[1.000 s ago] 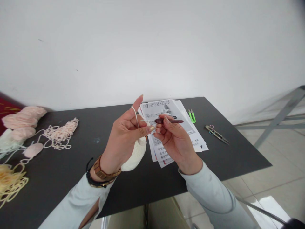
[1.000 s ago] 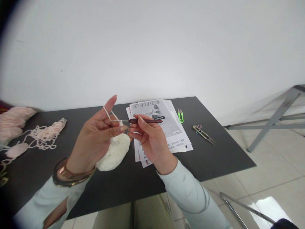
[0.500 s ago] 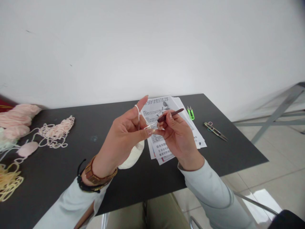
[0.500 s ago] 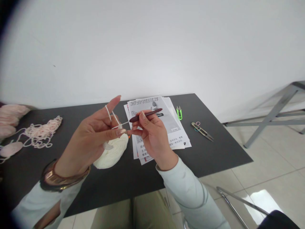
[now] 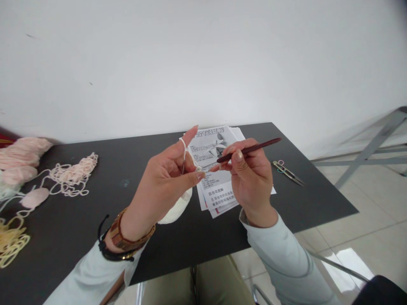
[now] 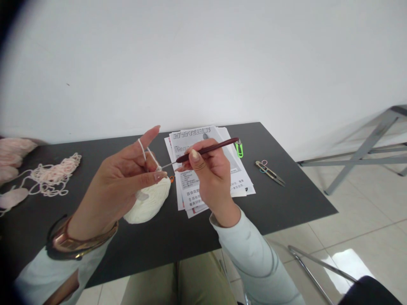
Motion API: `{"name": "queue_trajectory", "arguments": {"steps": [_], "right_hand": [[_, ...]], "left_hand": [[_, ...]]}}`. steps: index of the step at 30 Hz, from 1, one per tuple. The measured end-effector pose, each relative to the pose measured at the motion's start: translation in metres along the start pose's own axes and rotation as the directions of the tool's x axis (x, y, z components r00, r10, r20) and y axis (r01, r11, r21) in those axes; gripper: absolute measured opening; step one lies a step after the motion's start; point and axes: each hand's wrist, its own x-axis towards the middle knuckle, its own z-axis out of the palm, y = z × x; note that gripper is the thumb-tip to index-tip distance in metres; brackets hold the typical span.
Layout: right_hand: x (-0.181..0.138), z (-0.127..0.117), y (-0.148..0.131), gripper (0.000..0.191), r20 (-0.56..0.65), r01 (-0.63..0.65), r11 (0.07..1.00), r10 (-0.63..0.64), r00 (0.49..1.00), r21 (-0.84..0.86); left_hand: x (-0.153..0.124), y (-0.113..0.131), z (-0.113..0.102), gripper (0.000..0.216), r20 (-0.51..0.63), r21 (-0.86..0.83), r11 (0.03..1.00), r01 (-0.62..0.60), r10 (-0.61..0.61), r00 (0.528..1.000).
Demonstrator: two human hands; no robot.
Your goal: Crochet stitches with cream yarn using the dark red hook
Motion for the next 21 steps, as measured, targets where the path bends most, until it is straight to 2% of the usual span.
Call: {"name": "queue_trajectory", "arguments": {"steps": [4,8,13,17,21], "right_hand": [[-0.0024,-0.0008,-0.0022,0.014,-0.002,0.054,0.996,-0.054,0.999,-0.075],[-0.0043,-0.0012,-0.0001,0.010,0.004,0.175,0.970,-0.177,0.984,-0.167],[-0.0045,-0.0015,0.0013,0.002,0.066,0.340,0.915,-0.334,0.940,-0.218],[-0.0036,-0.0044,-0.0014,0.009,0.138,0.432,0.863,-0.409,0.902,-0.264],[-0.0040,-0.0078,-0.0031,0.012,0.210,0.508,0.801,-0.462,0.861,-0.317]], "left_hand": [[0.0003,0.0008,0.0011,0.071,-0.016,0.023,1.000,-0.016,0.017,1.000],[-0.0002,0.0020,0.0025,0.074,-0.044,0.028,1.000,-0.013,0.014,0.999],[0.0003,0.0016,0.0019,0.075,-0.059,0.088,0.996,-0.033,0.038,0.998],[0.0015,-0.0005,0.0006,0.075,-0.047,0.133,0.990,-0.052,0.059,0.997],[0.0030,-0.0017,0.0011,0.060,-0.030,0.198,0.974,-0.108,0.116,0.993]]}}
